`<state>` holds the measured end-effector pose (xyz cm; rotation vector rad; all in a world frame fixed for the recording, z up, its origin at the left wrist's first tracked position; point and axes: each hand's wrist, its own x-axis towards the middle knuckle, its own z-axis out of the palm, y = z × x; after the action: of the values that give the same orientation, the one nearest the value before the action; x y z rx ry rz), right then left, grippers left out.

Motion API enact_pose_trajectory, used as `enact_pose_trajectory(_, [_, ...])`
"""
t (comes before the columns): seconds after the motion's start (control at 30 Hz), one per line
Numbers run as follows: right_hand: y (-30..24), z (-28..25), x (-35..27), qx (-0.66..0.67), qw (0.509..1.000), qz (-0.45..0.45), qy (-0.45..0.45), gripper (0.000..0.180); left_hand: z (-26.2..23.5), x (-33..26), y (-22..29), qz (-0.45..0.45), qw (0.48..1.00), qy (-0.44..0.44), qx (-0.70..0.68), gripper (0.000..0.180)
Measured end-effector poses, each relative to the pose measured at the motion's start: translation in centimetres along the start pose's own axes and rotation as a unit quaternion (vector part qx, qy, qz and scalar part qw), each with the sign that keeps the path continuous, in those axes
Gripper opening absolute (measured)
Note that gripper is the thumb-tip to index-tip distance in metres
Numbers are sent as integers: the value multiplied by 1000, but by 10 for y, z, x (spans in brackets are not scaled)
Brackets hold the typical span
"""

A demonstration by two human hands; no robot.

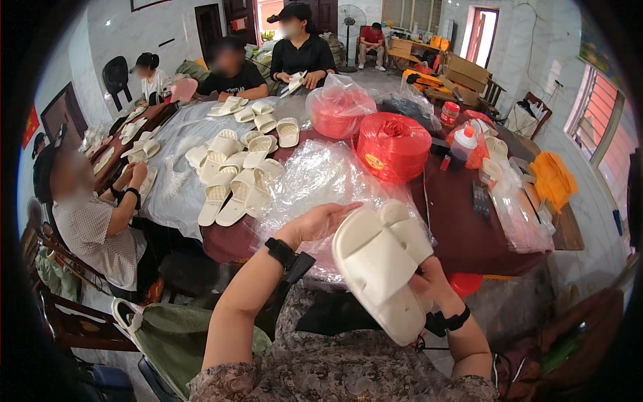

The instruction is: Packing slippers/shoes into plastic bags.

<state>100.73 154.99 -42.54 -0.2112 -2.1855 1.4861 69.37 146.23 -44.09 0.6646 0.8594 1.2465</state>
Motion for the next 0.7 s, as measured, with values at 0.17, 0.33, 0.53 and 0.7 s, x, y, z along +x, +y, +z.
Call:
enact_pose_trajectory(0.17, [2,10,-1,-112,979,-83,-146,40,-15,4,-2,-45,996,-67,-48,54])
enact_pose_trajectory(0.33, [21,15,4,-173,977,-32,-123,39,6,-6,7,-60,995,-84,-8,54])
enact_pose_trajectory(0.53, [26,11,7,-218,975,30,-25,43,13,-22,8,116,863,-78,486,52])
enact_pose_trajectory(0.7, [23,15,11,-283,958,36,17,45,83,-39,-6,202,547,30,812,52])
